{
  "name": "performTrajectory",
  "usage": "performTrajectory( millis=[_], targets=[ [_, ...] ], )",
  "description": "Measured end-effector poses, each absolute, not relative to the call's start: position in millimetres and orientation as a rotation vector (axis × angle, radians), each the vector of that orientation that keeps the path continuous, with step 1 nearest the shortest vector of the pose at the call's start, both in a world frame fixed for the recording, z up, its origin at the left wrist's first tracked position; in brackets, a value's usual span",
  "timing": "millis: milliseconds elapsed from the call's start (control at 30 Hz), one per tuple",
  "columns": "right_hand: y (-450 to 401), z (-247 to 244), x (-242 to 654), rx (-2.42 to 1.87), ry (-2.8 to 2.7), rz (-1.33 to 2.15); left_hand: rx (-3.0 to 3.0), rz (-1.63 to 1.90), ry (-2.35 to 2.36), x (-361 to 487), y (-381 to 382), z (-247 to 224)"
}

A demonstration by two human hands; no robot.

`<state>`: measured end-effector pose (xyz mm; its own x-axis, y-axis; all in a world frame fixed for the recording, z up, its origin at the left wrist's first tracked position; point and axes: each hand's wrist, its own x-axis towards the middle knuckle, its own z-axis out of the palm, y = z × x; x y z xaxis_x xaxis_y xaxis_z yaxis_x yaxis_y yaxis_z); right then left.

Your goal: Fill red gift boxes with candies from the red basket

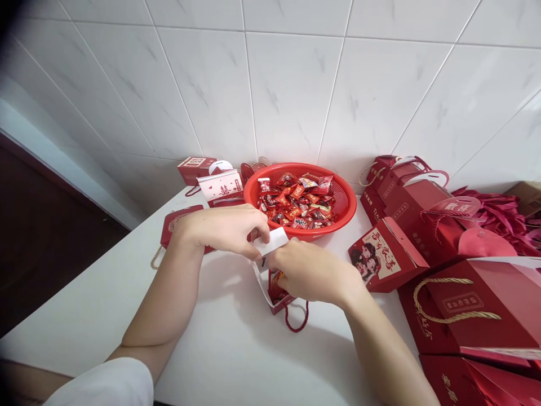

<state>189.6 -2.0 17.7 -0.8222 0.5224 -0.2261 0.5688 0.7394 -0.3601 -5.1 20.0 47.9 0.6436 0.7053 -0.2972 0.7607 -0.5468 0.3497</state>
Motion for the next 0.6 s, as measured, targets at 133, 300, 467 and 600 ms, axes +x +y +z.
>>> performTrajectory(
  millis=[133, 300, 467, 600],
  targets=[
    [2.9, 11.8, 177.9, 0.857, 2.667, -0.549, 2.411, -0.157, 1.18, -4.6, 18.6, 48.4],
    [13.5, -2.1, 168.3, 0.847, 2.552, -0.562, 2.394, -0.195, 1.209, -3.6, 20.7, 48.9],
    [5.5, -0.3, 179.5, 0.84, 2.662, -0.594, 2.363, -0.175, 1.237, -6.0, 23.6, 45.2],
    [-18.0, 12.7, 201.4, 1.018, 2.731, -0.634, 2.355, -0.188, 1.259, -4.0, 22.7, 45.9]
  ],
)
